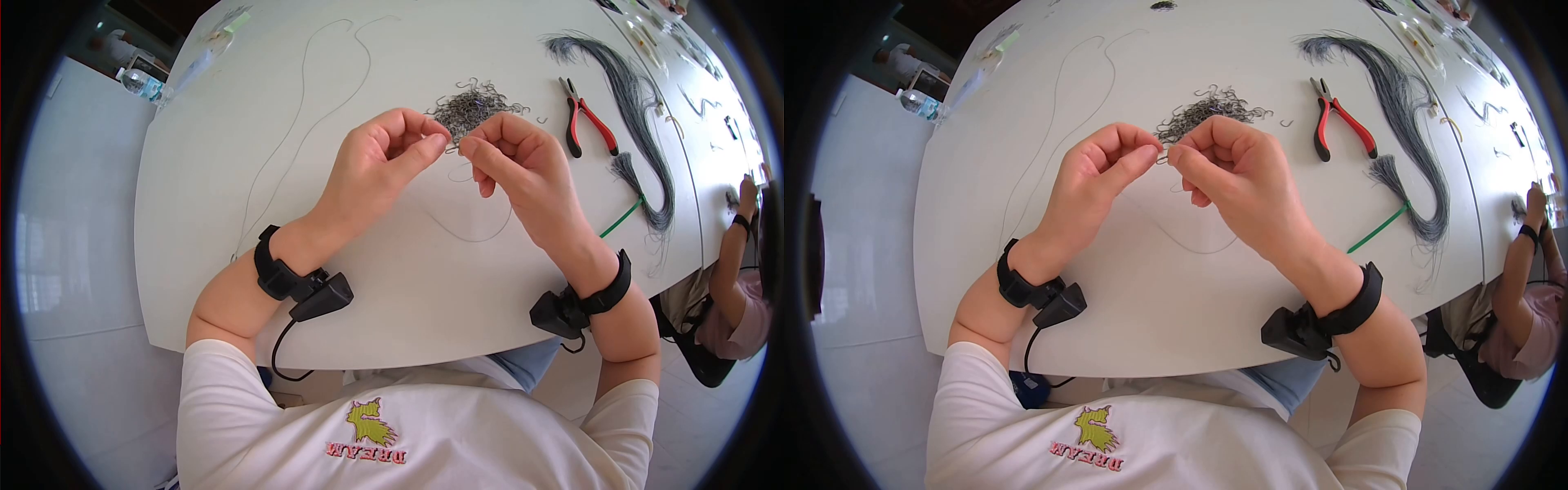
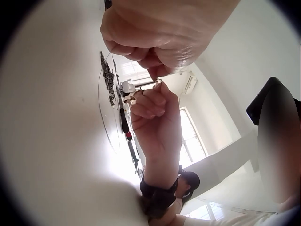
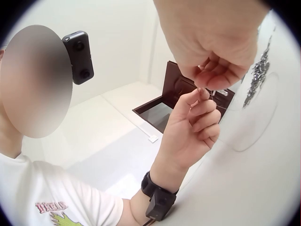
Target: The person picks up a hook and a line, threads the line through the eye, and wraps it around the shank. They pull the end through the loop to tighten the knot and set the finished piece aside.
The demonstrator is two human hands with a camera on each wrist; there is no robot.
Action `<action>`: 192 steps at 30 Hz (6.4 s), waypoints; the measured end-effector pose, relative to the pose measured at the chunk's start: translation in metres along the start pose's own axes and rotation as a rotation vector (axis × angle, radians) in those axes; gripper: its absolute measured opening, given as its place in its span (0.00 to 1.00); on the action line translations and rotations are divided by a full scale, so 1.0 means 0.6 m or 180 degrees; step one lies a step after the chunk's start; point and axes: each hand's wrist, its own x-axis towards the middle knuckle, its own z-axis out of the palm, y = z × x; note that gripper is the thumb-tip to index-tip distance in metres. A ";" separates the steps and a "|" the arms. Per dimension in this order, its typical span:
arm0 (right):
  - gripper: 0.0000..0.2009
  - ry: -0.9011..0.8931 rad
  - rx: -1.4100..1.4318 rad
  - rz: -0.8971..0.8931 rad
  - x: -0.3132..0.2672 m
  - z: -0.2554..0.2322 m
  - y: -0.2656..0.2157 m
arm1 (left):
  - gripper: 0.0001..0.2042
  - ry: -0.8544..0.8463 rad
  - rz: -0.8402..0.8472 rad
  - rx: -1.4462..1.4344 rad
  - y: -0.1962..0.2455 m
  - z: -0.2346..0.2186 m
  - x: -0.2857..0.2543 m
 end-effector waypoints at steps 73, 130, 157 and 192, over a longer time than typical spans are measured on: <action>0.07 -0.0205 0.0092 0.0044 -0.008 0.011 0.001 | 0.02 0.0421 0.0745 0.0849 0.007 -0.004 -0.003; 0.03 -0.0345 -0.2139 -0.1899 -0.005 -0.013 -0.015 | 0.04 0.0251 0.1643 0.1682 0.012 -0.010 -0.001; 0.07 -0.0297 -0.0775 -0.0356 0.017 -0.022 0.009 | 0.07 -0.0292 0.2204 0.1850 0.020 -0.005 -0.007; 0.07 -0.0338 -0.0669 -0.0513 0.017 -0.018 0.021 | 0.09 -0.0028 0.2556 0.1938 0.022 -0.007 -0.007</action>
